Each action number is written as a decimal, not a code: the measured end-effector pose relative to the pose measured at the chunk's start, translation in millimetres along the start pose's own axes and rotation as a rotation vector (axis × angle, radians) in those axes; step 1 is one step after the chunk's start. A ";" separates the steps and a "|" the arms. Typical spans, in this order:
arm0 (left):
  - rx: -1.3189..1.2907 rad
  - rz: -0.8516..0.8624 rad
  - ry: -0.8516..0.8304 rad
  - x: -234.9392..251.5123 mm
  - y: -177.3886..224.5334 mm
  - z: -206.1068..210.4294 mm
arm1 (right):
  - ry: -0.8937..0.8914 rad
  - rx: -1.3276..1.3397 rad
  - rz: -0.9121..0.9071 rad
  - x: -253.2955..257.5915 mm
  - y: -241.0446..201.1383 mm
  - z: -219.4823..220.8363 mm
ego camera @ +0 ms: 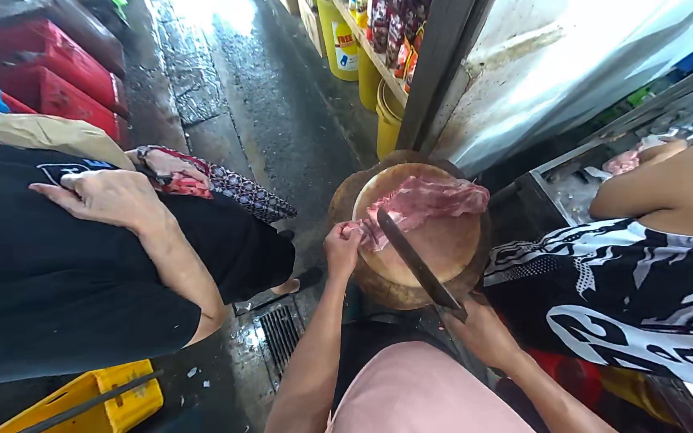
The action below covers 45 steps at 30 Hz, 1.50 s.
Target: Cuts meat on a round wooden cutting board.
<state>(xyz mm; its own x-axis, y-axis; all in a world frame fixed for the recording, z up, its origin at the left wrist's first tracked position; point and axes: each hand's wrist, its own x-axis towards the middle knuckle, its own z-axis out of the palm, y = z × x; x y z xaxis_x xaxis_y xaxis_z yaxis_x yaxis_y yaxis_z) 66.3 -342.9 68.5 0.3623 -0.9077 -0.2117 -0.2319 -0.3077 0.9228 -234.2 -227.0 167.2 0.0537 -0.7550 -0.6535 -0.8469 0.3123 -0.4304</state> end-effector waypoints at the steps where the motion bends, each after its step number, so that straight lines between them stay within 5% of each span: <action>1: 0.048 0.026 -0.009 -3.4 -2.2 -2.9 | 0.021 0.015 -0.025 -2.4 -6.8 -6.0; 7: 0.065 0.088 0.065 -35.0 -26.6 -3.6 | 0.226 0.117 -0.291 -12.5 -50.9 -7.0; 14: 0.006 0.094 0.193 -40.8 -30.0 2.4 | -0.207 -0.183 0.087 39.8 -51.6 22.6; 18: -0.043 0.014 0.264 -43.6 -21.3 -3.0 | -0.250 -0.169 0.102 31.1 -37.5 13.2; 23: -0.120 0.124 0.284 -45.0 0.4 -8.3 | -0.279 -0.172 0.120 4.1 1.1 -4.6; 29: 0.099 0.005 0.053 -18.0 20.6 0.6 | -0.126 0.004 0.078 -21.5 24.2 -11.3; 34: 0.115 0.049 -0.020 8.8 12.9 33.6 | 0.115 0.094 -0.091 12.9 -33.3 -28.2; 40: 0.298 0.056 -0.056 21.8 25.2 48.6 | 0.139 0.130 -0.158 83.7 -110.7 -48.4; 45: 0.253 -0.058 -0.025 16.4 23.2 51.5 | 0.105 0.001 -0.132 114.2 -133.5 -40.5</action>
<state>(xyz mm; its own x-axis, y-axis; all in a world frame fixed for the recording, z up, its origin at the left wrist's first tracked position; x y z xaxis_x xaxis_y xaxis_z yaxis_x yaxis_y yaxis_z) 20.3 -379.6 69.9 0.3595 -0.8925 -0.2724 -0.4309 -0.4177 0.7999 -136.5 -378.3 175.2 0.1091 -0.8454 -0.5229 -0.8353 0.2071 -0.5092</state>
